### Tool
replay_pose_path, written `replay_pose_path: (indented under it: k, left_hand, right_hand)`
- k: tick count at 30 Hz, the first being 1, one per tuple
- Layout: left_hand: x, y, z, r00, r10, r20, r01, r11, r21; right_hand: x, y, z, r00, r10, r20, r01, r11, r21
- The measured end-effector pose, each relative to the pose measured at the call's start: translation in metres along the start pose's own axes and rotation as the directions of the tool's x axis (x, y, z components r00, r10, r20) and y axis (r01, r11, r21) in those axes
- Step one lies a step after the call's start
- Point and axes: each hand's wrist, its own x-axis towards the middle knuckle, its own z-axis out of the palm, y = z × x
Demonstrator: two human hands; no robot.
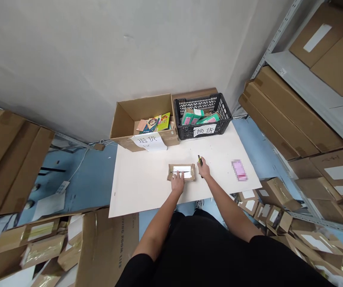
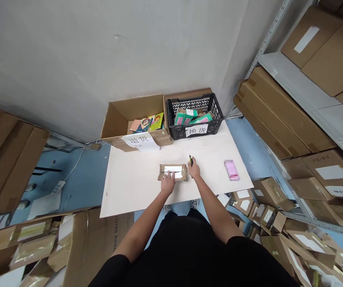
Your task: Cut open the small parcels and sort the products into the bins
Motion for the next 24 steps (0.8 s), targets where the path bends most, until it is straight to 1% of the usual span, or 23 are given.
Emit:
replay_pose_path:
  k: [2, 4, 7, 10, 13, 15, 17, 19, 21, 24]
  left_hand:
    - [0.000, 0.006, 0.000, 1.000, -0.030, -0.005, 0.030, 1.000, 0.000]
    - [-0.001, 0.012, 0.001, 0.999, -0.049, -0.012, 0.049, 0.999, -0.002]
    - [-0.002, 0.016, 0.000, 0.998, -0.061, -0.012, 0.061, 0.998, 0.009]
    - [-0.003, 0.016, -0.002, 0.998, -0.065, -0.011, 0.065, 0.998, 0.016]
    - [-0.003, 0.016, -0.003, 0.998, -0.069, -0.010, 0.070, 0.998, 0.003]
    - [-0.003, 0.015, -0.003, 0.997, -0.074, -0.011, 0.074, 0.997, 0.005]
    - [-0.003, 0.015, -0.002, 0.997, -0.072, -0.021, 0.072, 0.997, 0.016]
    - [-0.003, 0.015, -0.002, 0.997, -0.064, -0.031, 0.065, 0.998, 0.024]
    - [-0.003, 0.015, -0.002, 0.998, -0.060, -0.034, 0.061, 0.998, 0.026]
    - [-0.004, 0.015, -0.002, 0.998, -0.057, -0.026, 0.058, 0.998, 0.028]
  right_hand:
    - [-0.017, 0.018, -0.008, 0.997, -0.021, 0.079, 0.016, 0.998, 0.062]
    - [-0.034, 0.031, -0.013, 0.987, -0.065, 0.145, 0.053, 0.995, 0.089]
    - [-0.049, 0.035, -0.017, 0.971, -0.117, 0.209, 0.107, 0.993, 0.058]
    - [-0.053, 0.029, -0.016, 0.963, -0.139, 0.230, 0.152, 0.988, -0.037]
    - [-0.054, 0.021, -0.010, 0.969, -0.147, 0.199, 0.183, 0.967, -0.176]
    - [-0.054, 0.015, -0.006, 0.973, -0.142, 0.183, 0.189, 0.945, -0.268]
    - [-0.054, 0.007, -0.004, 0.973, -0.125, 0.192, 0.185, 0.923, -0.337]
    - [-0.053, -0.002, -0.003, 0.971, -0.100, 0.219, 0.176, 0.916, -0.362]
    - [-0.053, -0.010, -0.003, 0.967, -0.072, 0.246, 0.157, 0.927, -0.342]
    - [-0.055, -0.013, -0.003, 0.963, -0.047, 0.264, 0.131, 0.942, -0.309]
